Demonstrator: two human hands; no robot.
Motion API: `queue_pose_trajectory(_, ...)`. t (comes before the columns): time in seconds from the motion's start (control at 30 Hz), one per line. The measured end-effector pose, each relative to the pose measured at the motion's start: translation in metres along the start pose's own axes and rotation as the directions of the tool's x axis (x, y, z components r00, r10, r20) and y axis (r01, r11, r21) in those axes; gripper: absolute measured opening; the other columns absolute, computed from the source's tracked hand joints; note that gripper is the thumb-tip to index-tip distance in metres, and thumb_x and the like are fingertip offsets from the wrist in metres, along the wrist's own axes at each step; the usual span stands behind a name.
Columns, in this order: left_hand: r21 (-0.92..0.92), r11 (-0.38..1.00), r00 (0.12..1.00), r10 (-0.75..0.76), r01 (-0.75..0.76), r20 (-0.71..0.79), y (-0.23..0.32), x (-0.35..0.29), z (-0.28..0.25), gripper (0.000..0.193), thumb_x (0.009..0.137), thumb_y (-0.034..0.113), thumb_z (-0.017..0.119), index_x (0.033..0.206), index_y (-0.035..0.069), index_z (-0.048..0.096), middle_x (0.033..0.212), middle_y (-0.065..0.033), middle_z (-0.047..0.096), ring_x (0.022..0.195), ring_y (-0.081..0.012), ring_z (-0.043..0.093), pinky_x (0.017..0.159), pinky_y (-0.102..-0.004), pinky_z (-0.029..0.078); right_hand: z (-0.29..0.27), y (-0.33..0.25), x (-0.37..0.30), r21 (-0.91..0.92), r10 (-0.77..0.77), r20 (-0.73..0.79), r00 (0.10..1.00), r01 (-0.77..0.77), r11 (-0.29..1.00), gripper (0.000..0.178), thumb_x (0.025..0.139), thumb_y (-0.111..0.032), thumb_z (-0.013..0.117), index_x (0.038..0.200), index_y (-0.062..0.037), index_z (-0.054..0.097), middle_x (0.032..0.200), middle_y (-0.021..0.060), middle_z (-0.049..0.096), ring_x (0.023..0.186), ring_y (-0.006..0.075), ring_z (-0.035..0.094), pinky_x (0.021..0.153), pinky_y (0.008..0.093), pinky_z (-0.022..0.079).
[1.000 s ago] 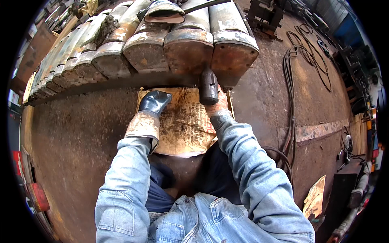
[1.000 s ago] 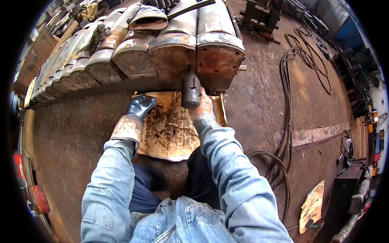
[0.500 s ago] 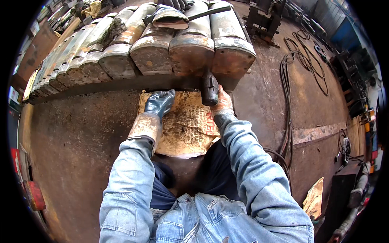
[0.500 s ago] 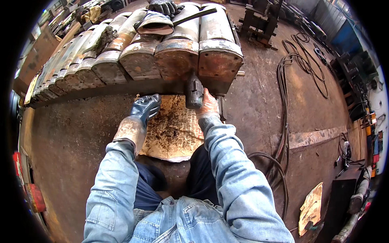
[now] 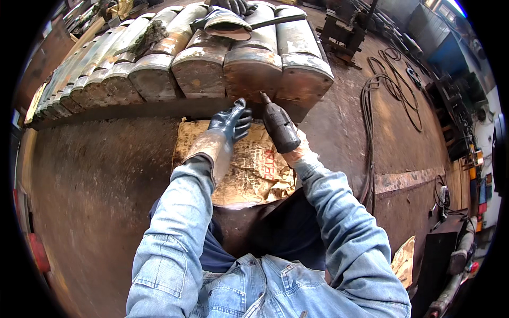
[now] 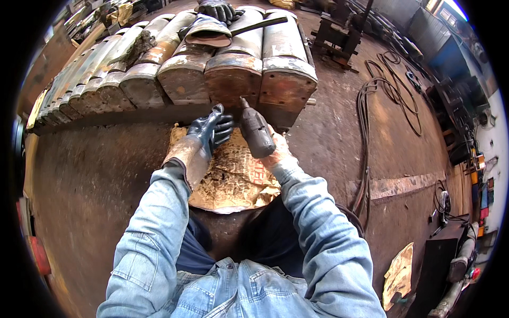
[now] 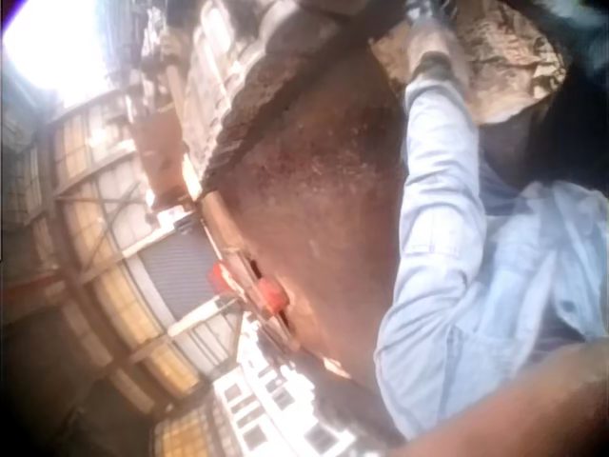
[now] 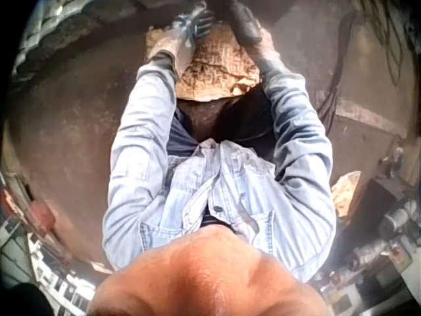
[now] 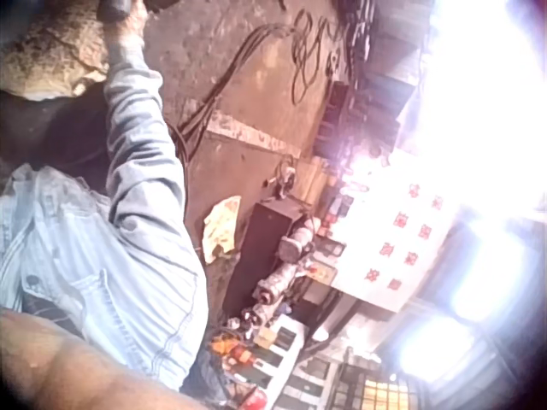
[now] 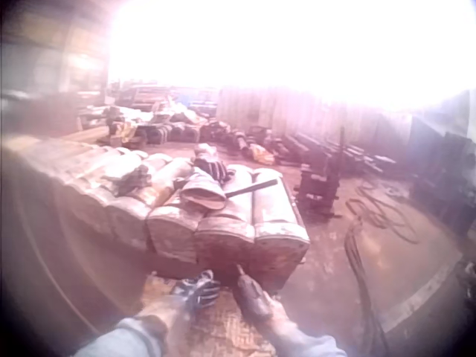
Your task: The person uses a pneumatic impact wrench to remove bolts from a large, rusty metal track assembly. They then use a hammer to tap the bolts and the track segments. The person removes a bolt and a washer, inspects them, and then continues using the impact wrench on other bolts in the assembly.
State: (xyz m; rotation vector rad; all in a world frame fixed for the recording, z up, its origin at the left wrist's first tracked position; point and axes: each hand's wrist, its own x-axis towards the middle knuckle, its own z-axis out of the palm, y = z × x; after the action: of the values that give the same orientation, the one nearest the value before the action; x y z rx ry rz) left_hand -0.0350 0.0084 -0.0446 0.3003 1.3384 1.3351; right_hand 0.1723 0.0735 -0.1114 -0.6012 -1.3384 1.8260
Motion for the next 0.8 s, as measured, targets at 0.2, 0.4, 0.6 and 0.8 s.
queue_pose_trajectory(0.2, -0.257, 0.966, 0.981, 0.028, 0.022, 0.189, 0.009, -0.014, 0.004, 0.055, 0.096, 0.047, 0.066, 0.117, -0.004, 0.065, 0.115, -0.0186, 0.070, 0.103, -0.0287, 0.070, 0.089, -0.0432, 0.060, 0.070, -0.050, -0.020, 0.282, 0.218, 0.026, 0.976, -0.216, 0.935, 0.044, 0.108, -0.028, 0.051, 0.148, -0.0099, 0.049, 0.117, 0.0011, 0.064, 0.092, 0.0120, 0.059, 0.082, 0.0269, 0.050)
queue_pose_trajectory(0.4, -0.450, 0.890, 0.943, 0.080, 0.079, 0.324, 0.015, -0.019, -0.009, 0.043, 0.102, 0.033, 0.058, 0.113, -0.009, 0.065, 0.112, -0.0224, 0.071, 0.108, -0.0322, 0.069, 0.095, -0.0457, 0.058, 0.072, -0.051, -0.012, -0.687, -0.151, 0.463, 0.873, 0.461, 0.561, 0.057, 0.092, -0.012, 0.067, 0.146, -0.0088, 0.048, 0.138, 0.0112, 0.053, 0.124, 0.0262, 0.048, 0.106, 0.0378, 0.042)
queue_pose_trajectory(0.6, -0.544, 0.818, 0.961, 0.267, -0.187, 0.071, 0.019, -0.021, 0.000, 0.023, 0.099, 0.008, 0.058, 0.113, -0.011, 0.061, 0.109, -0.0275, 0.068, 0.097, -0.0355, 0.070, 0.096, -0.0451, 0.059, 0.077, -0.056, -0.017, -0.557, -0.155, 0.440, 0.885, 0.404, 0.725, 0.074, 0.082, -0.008, 0.076, 0.149, -0.0085, 0.044, 0.148, 0.0156, 0.047, 0.141, 0.0324, 0.042, 0.117, 0.0410, 0.036)
queue_pose_trajectory(0.8, -0.595, 0.791, 0.984, 0.179, -0.143, 0.002, 0.023, -0.021, -0.007, 0.018, 0.101, 0.008, 0.053, 0.109, -0.007, 0.058, 0.104, -0.0275, 0.068, 0.096, -0.0374, 0.070, 0.091, -0.0468, 0.062, 0.089, -0.064, -0.014, -0.632, -0.190, 0.530, 0.826, 0.535, 0.561, 0.078, 0.079, 0.002, 0.069, 0.151, -0.0040, 0.039, 0.148, 0.0178, 0.045, 0.141, 0.0341, 0.041, 0.120, 0.0394, 0.034)
